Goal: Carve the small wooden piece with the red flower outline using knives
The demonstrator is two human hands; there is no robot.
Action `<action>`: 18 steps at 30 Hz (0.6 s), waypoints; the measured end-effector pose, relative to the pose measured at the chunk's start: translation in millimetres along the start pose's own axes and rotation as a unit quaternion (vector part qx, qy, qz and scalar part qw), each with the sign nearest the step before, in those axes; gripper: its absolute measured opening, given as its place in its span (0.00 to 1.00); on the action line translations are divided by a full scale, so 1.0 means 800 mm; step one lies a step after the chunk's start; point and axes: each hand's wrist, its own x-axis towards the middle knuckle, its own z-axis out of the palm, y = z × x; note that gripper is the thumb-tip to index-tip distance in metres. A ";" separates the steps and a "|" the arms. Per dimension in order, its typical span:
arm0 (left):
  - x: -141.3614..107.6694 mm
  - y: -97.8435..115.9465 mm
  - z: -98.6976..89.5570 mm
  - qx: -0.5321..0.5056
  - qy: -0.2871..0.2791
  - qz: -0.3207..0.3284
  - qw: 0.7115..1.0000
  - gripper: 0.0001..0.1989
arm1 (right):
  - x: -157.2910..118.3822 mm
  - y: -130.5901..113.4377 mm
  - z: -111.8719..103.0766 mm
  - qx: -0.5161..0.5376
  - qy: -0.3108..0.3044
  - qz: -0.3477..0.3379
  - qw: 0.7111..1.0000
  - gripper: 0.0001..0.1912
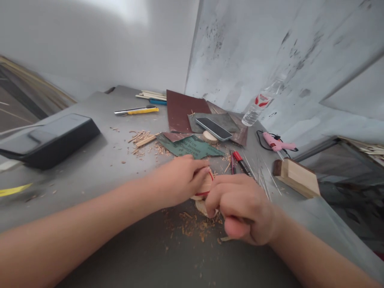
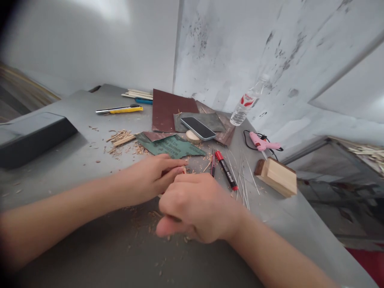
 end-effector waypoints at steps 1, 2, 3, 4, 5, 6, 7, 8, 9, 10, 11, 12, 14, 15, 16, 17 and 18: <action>0.000 0.000 0.000 0.006 -0.007 -0.007 1.000 0.25 | -0.001 0.001 0.001 0.021 0.022 0.027 0.999 0.29; 0.001 0.000 -0.001 0.015 -0.019 -0.014 1.000 0.25 | -0.003 0.002 0.002 0.043 0.045 0.056 0.996 0.29; 0.002 0.000 -0.001 0.024 -0.031 -0.021 0.999 0.25 | -0.004 0.002 0.002 0.064 0.064 0.084 0.992 0.28; 0.002 0.000 -0.001 0.030 -0.036 -0.027 0.999 0.25 | -0.006 0.002 0.001 0.080 0.081 0.104 0.988 0.28; 0.003 0.000 -0.002 0.034 -0.039 -0.032 0.998 0.26 | -0.007 0.002 0.000 0.092 0.094 0.118 0.984 0.28; 0.004 0.000 -0.002 0.036 -0.043 -0.035 0.998 0.26 | -0.007 0.002 -0.002 0.100 0.104 0.122 0.982 0.27; 0.004 0.000 -0.002 0.035 -0.045 -0.038 0.998 0.26 | -0.008 0.001 -0.005 0.105 0.109 0.118 0.981 0.27; 0.004 0.000 -0.003 0.033 -0.046 -0.040 0.998 0.26 | -0.008 0.001 -0.007 0.107 0.113 0.106 0.982 0.26; 0.004 0.000 -0.003 0.032 -0.047 -0.039 0.998 0.27 | -0.008 0.001 -0.010 0.106 0.112 0.085 0.984 0.26; 0.004 0.000 -0.003 0.031 -0.047 -0.037 0.998 0.27 | -0.008 0.002 -0.012 0.102 0.108 0.064 0.987 0.25; 0.003 0.000 -0.004 0.033 -0.048 -0.035 0.998 0.27 | -0.008 0.003 -0.014 0.094 0.097 0.046 0.990 0.24; 0.003 0.000 -0.004 0.035 -0.049 -0.034 0.998 0.27 | -0.008 0.003 -0.015 0.084 0.091 0.028 0.992 0.23; 0.003 0.000 -0.003 0.037 -0.048 -0.036 0.998 0.27 | -0.007 0.003 -0.016 0.062 0.080 0.005 0.995 0.22; 0.003 0.000 -0.003 0.035 -0.047 -0.037 0.998 0.27 | -0.006 0.002 -0.016 0.048 0.071 0.004 0.996 0.23; 0.004 0.000 -0.002 0.033 -0.044 -0.036 0.998 0.27 | -0.006 0.000 -0.015 0.035 0.059 0.007 0.998 0.24; 0.004 0.000 -0.002 0.031 -0.042 -0.034 0.998 0.27 | -0.004 -0.002 -0.014 0.023 0.045 0.013 0.999 0.25; 0.004 0.000 -0.001 0.029 -0.038 -0.033 0.998 0.26 | -0.003 -0.004 -0.013 0.012 0.032 0.021 0.999 0.26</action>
